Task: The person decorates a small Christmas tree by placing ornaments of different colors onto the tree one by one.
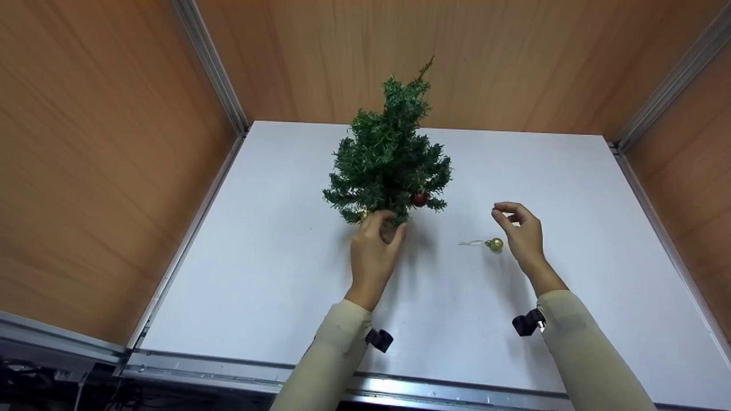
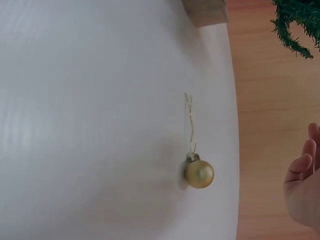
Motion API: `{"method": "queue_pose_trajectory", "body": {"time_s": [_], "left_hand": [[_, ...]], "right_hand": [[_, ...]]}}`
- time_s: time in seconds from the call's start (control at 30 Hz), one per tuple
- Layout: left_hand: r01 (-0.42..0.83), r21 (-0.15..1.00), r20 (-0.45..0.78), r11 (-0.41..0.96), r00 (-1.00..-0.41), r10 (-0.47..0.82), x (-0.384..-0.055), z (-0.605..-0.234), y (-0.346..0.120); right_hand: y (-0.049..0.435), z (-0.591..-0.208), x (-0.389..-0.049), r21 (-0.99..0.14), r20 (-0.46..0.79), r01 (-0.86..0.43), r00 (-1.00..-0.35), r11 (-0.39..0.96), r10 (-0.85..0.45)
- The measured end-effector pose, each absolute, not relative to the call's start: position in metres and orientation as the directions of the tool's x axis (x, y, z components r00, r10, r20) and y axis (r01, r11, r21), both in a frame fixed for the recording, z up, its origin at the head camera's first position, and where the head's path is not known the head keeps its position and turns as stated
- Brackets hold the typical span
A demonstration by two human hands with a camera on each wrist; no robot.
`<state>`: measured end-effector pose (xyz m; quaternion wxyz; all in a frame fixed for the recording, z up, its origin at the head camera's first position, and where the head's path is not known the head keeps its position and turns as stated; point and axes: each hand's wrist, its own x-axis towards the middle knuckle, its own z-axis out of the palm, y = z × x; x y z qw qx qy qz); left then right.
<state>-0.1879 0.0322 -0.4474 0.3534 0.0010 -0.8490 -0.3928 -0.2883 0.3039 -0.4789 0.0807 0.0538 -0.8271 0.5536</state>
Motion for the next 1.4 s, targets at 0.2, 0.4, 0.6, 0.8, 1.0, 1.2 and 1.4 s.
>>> {"method": "queue_pose_trajectory", "body": {"time_s": [0.2, 0.4, 0.6, 0.8, 1.0, 1.2, 1.4], "left_hand": [[0.282, 0.661, 0.609, 0.695, -0.743, -0.278, -0.188, -0.448, 0.031], [0.284, 0.668, 0.605, 0.687, -0.745, -0.280, -0.187, -0.450, 0.031], [0.305, 0.673, 0.616, 0.674, -0.736, -0.281, -0.187, -0.450, 0.032], [0.308, 0.690, 0.612, 0.655, -0.731, -0.300, -0.188, -0.450, 0.034], [0.304, 0.732, 0.583, 0.610, -0.743, -0.329, -0.188, -0.451, 0.037], [0.312, 0.779, 0.554, 0.544, -0.748, -0.365, -0.189, -0.451, 0.039], [0.313, 0.811, 0.531, 0.494, -0.747, -0.400, -0.189, -0.453, 0.041]], "right_hand": [[0.316, -0.494, -0.288, -0.931, 0.145, -0.133, -0.989, 0.341, 0.011], [0.326, -0.511, -0.288, -0.924, 0.147, -0.130, -0.989, 0.360, 0.021], [0.331, -0.529, -0.287, -0.913, 0.122, -0.090, -0.991, 0.397, 0.054], [0.333, -0.542, -0.285, -0.922, 0.059, -0.023, -0.995, 0.387, 0.083], [0.334, -0.552, -0.282, -0.924, 0.007, 0.030, -0.995, 0.382, 0.097], [0.333, -0.557, -0.281, -0.933, -0.024, 0.060, -0.994, 0.355, 0.104], [0.333, -0.561, -0.281, -0.929, -0.043, 0.070, -0.996, 0.363, 0.082]]}}
